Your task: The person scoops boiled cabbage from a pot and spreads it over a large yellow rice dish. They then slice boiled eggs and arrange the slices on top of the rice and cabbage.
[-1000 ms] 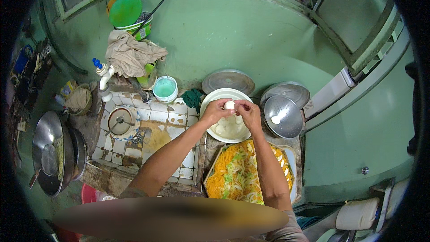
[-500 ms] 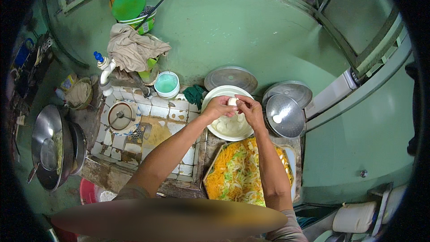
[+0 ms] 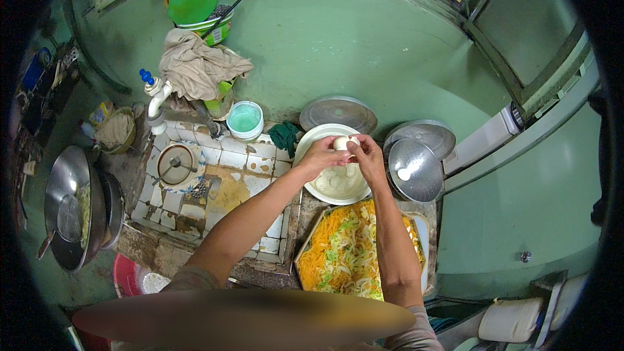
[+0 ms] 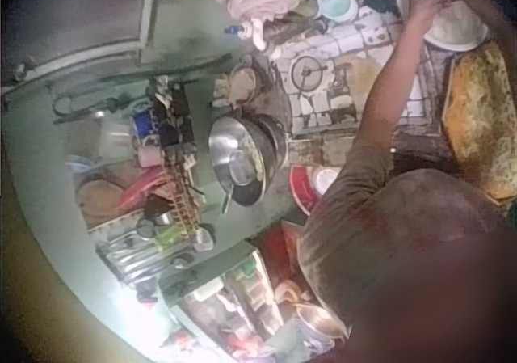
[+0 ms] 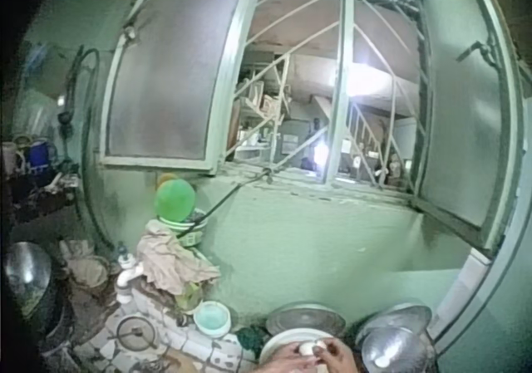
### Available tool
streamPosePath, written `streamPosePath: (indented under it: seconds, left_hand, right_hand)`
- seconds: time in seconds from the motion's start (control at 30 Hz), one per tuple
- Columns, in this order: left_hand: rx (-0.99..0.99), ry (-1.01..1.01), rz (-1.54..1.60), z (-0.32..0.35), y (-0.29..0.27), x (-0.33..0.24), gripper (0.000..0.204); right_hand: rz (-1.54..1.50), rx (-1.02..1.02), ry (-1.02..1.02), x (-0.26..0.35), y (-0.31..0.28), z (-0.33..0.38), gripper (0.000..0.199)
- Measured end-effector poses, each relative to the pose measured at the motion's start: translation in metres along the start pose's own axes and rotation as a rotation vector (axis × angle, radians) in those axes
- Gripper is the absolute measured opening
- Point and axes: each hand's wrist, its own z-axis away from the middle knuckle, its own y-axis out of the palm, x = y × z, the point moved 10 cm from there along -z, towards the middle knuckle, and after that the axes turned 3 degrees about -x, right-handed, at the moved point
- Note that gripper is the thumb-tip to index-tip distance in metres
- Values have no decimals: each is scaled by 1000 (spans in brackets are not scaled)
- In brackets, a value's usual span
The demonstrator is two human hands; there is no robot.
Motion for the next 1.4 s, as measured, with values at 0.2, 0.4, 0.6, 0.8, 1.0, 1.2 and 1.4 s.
streamPosePath:
  seconds: [0.2,0.4,0.6,0.8,1.0,1.2,1.4]
  left_hand:
    - [-67,18,-5,2,-4,-9,50]
    - [-95,-55,20,5,-11,-6,64]
    - [-122,-58,-59,-2,-15,-3,62]
    - [-31,-94,88,1,-5,-3,59]
    - [41,-18,98,-1,8,-11,52]
    - [26,-98,172,-4,4,-5,48]
    - [84,-82,269,-2,5,-5,44]
  right_hand:
    - [36,-41,-1,0,-4,-1,27]
    - [3,-82,43,1,-9,0,24]
    - [120,-33,-48,7,-4,-3,23]
    - [98,-52,-45,5,-13,-5,26]
    - [57,-106,14,4,-11,0,26]
    - [59,-45,21,7,-12,-1,24]
    - [30,-89,15,1,-13,-1,21]
